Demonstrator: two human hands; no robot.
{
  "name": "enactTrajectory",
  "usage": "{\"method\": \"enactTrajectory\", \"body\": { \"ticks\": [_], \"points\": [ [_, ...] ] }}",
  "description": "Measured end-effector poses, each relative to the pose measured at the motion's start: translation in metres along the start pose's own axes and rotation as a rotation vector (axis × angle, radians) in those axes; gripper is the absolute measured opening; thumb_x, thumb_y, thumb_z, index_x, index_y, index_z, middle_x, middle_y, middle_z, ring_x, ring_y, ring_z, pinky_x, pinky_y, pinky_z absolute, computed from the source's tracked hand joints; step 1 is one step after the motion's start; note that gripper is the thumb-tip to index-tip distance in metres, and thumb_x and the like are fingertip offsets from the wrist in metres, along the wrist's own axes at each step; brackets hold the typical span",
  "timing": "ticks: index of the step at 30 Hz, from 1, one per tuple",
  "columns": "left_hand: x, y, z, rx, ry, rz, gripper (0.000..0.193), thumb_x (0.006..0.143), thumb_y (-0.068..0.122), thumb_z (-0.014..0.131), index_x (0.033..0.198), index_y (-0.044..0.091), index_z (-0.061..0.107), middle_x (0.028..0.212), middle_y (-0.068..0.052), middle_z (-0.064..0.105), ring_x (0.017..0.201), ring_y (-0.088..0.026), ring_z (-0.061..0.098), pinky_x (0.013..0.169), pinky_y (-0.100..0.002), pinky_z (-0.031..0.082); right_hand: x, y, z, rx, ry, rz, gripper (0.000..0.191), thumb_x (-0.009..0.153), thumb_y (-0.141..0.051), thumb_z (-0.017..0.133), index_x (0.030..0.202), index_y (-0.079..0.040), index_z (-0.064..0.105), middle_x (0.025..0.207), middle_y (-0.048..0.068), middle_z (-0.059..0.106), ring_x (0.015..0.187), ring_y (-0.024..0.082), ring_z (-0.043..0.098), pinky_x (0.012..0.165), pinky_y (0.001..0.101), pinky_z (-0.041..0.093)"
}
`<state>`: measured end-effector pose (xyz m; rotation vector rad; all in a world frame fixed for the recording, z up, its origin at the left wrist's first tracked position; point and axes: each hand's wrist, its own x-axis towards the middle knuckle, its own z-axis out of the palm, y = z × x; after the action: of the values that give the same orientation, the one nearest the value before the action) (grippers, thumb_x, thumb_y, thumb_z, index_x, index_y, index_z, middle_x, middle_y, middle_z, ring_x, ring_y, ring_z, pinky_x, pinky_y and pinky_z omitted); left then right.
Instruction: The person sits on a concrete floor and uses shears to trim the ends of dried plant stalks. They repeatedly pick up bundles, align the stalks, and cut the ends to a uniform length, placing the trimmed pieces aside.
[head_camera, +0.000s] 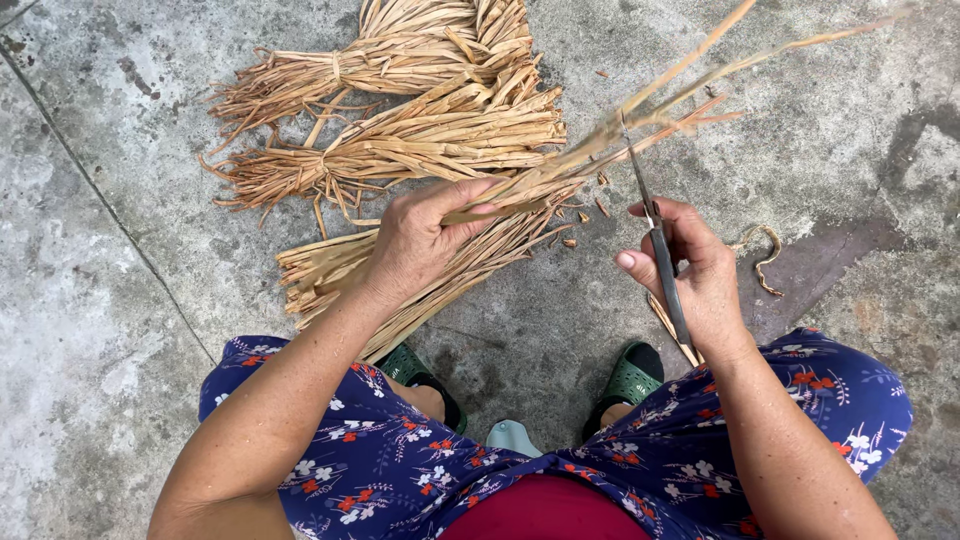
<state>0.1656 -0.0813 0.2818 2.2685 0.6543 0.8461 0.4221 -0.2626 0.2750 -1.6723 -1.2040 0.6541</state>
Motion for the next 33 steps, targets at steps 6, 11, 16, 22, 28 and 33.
{"method": "enactTrajectory", "body": {
  "ticks": [6, 11, 16, 22, 28, 33],
  "points": [
    [-0.004, 0.005, 0.001, 0.093, -0.039, 0.016, 0.033, 0.091, 0.025, 0.08, 0.123, 0.016, 0.073, 0.106, -0.008, 0.078, 0.093, -0.02, 0.077, 0.074, -0.032, 0.063, 0.001, 0.003, 0.002, -0.043, 0.013, -0.016, 0.05, 0.084, -0.018, 0.085, 0.129, -0.008, 0.065, 0.074, -0.007, 0.054, 0.067, 0.003, 0.049, 0.062, 0.0209, 0.043],
    [-0.006, -0.005, 0.001, -0.056, -0.042, -0.003, 0.036, 0.095, 0.022, 0.075, 0.129, 0.013, 0.07, 0.113, -0.008, 0.077, 0.101, -0.017, 0.077, 0.082, -0.031, 0.064, -0.003, 0.005, 0.006, 0.134, 0.055, 0.027, 0.048, 0.085, -0.013, 0.086, 0.129, -0.005, 0.068, 0.074, -0.009, 0.051, 0.067, 0.0, 0.046, 0.06, 0.0178, 0.039],
    [-0.008, -0.018, -0.001, -0.37, -0.014, -0.229, 0.023, 0.1, 0.022, 0.076, 0.119, 0.009, 0.074, 0.088, 0.004, 0.064, 0.08, -0.006, 0.059, 0.071, -0.024, 0.052, -0.008, 0.01, 0.004, 0.285, 0.154, 0.012, 0.047, 0.089, -0.016, 0.082, 0.13, -0.005, 0.062, 0.078, -0.007, 0.056, 0.068, 0.002, 0.049, 0.06, 0.0189, 0.038],
    [-0.009, -0.026, -0.015, -0.5, -0.011, -0.4, 0.019, 0.1, 0.026, 0.072, 0.104, 0.007, 0.073, 0.068, 0.011, 0.045, 0.059, -0.001, 0.039, 0.051, -0.021, 0.031, -0.006, 0.022, 0.004, 0.376, 0.126, -0.057, 0.043, 0.101, -0.018, 0.077, 0.137, -0.007, 0.056, 0.096, -0.003, 0.056, 0.088, 0.005, 0.052, 0.081, 0.0224, 0.047],
    [-0.008, -0.023, -0.02, -0.639, -0.056, -0.439, 0.02, 0.101, 0.027, 0.069, 0.098, 0.007, 0.07, 0.065, 0.011, 0.046, 0.054, 0.0, 0.04, 0.046, -0.02, 0.031, -0.003, 0.021, 0.004, 0.291, 0.048, -0.025, 0.05, 0.094, -0.019, 0.078, 0.137, -0.007, 0.055, 0.106, 0.0, 0.062, 0.1, 0.008, 0.06, 0.09, 0.0252, 0.052],
    [-0.01, -0.019, -0.021, -0.576, -0.13, -0.492, 0.022, 0.1, 0.029, 0.07, 0.096, 0.008, 0.071, 0.065, 0.011, 0.046, 0.055, 0.0, 0.04, 0.047, -0.02, 0.032, -0.002, 0.015, 0.001, 0.243, 0.043, -0.021, 0.052, 0.092, -0.021, 0.079, 0.136, -0.007, 0.056, 0.104, -0.001, 0.061, 0.098, 0.008, 0.06, 0.088, 0.0254, 0.053]
  ]
}}
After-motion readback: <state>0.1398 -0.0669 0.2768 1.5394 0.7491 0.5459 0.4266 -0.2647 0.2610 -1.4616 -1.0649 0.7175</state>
